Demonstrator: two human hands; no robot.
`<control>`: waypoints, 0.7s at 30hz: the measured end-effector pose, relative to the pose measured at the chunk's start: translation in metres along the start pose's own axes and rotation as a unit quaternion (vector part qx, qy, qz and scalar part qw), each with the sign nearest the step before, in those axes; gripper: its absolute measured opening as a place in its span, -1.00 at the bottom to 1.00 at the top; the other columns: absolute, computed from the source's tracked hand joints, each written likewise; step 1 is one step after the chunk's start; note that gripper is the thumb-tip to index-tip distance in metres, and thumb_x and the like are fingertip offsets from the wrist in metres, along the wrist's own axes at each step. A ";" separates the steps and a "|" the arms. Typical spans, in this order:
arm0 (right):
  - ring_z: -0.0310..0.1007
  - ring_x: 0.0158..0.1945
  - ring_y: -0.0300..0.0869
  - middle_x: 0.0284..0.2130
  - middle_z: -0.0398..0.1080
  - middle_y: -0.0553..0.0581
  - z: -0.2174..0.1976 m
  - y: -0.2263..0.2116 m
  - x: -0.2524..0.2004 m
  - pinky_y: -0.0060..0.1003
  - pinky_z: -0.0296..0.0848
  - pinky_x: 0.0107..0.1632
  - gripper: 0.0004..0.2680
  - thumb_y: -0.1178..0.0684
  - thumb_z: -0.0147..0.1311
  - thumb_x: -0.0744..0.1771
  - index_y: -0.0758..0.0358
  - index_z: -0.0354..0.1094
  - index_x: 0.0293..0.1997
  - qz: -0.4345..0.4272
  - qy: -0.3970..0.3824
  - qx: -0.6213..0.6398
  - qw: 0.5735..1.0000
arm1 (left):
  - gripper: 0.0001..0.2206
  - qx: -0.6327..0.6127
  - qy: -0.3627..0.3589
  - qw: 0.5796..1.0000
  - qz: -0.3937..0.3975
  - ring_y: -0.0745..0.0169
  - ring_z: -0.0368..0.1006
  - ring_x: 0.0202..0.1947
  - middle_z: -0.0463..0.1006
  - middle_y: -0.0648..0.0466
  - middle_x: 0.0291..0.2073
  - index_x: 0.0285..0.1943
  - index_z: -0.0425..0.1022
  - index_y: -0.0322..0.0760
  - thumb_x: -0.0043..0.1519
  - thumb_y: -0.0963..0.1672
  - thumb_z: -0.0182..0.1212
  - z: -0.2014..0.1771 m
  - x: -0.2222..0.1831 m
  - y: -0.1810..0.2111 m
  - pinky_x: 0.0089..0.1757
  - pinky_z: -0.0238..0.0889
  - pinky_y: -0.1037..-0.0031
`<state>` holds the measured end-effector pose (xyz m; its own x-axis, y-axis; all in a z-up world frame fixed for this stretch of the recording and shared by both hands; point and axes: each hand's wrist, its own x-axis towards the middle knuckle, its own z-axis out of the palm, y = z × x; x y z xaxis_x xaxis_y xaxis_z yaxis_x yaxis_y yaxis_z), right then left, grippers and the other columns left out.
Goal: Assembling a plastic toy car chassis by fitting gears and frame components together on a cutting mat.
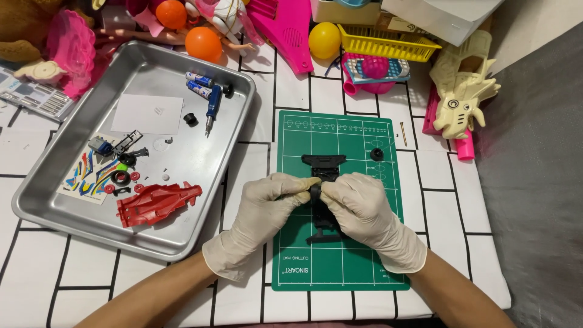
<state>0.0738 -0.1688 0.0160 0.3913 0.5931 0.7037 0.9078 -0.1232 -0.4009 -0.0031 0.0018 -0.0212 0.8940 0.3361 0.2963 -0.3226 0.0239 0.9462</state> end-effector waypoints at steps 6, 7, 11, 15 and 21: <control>0.25 -0.64 0.04 -0.65 0.20 0.07 -0.001 -0.003 0.002 -0.26 0.34 -0.53 -0.93 0.25 0.11 0.34 0.30 0.53 -0.30 0.000 -0.002 0.011 1.000 | -0.81 -0.009 -0.012 1.000 -0.002 0.16 0.68 -0.27 0.73 -0.06 -0.35 -0.24 0.72 -0.26 0.00 -0.29 0.54 -0.002 -0.002 -0.007 -0.13 0.56 0.43; 0.25 -0.64 0.04 -0.65 0.20 0.07 0.000 -0.003 0.001 -0.26 0.34 -0.53 -0.93 0.25 0.11 0.34 0.30 0.53 -0.30 0.002 -0.003 0.011 1.000 | -0.81 -0.010 -0.012 1.000 -0.004 0.16 0.68 -0.27 0.73 -0.06 -0.35 -0.24 0.72 -0.26 0.00 -0.29 0.54 -0.002 -0.002 -0.006 -0.13 0.56 0.43; 0.25 -0.66 0.04 -0.66 0.21 0.08 0.003 -0.004 0.002 -0.25 0.33 -0.55 -0.93 0.26 0.12 0.33 0.31 0.54 -0.30 0.008 -0.004 0.016 1.000 | -0.82 -0.018 -0.018 1.000 0.003 0.15 0.68 -0.28 0.72 -0.06 -0.35 -0.24 0.71 -0.27 0.02 -0.28 0.52 -0.003 -0.002 -0.005 -0.14 0.57 0.42; 0.18 -0.68 0.01 -0.67 0.18 0.05 0.004 -0.008 0.005 -0.29 0.30 -0.57 -0.92 0.27 0.12 0.32 0.31 0.55 -0.31 0.020 0.011 0.041 0.999 | -0.83 -0.008 -0.023 1.000 0.002 0.14 0.68 -0.28 0.72 -0.06 -0.36 -0.25 0.71 -0.27 0.02 -0.29 0.51 -0.004 -0.003 0.000 -0.15 0.57 0.41; 0.24 -0.68 0.06 -0.66 0.23 0.10 0.003 -0.009 0.005 -0.23 0.31 -0.57 -0.93 0.26 0.13 0.32 0.34 0.54 -0.31 0.027 -0.007 0.061 0.998 | -0.84 -0.007 -0.041 0.999 0.010 0.10 0.68 -0.28 0.72 -0.09 -0.35 -0.24 0.70 -0.30 0.03 -0.29 0.50 -0.006 0.001 0.017 -0.15 0.57 0.39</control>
<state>0.0671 -0.1630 0.0214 0.4354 0.5998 0.6713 0.8603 -0.0577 -0.5065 -0.0099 0.0082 -0.0052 0.9094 0.2590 0.3255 -0.3448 0.0319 0.9381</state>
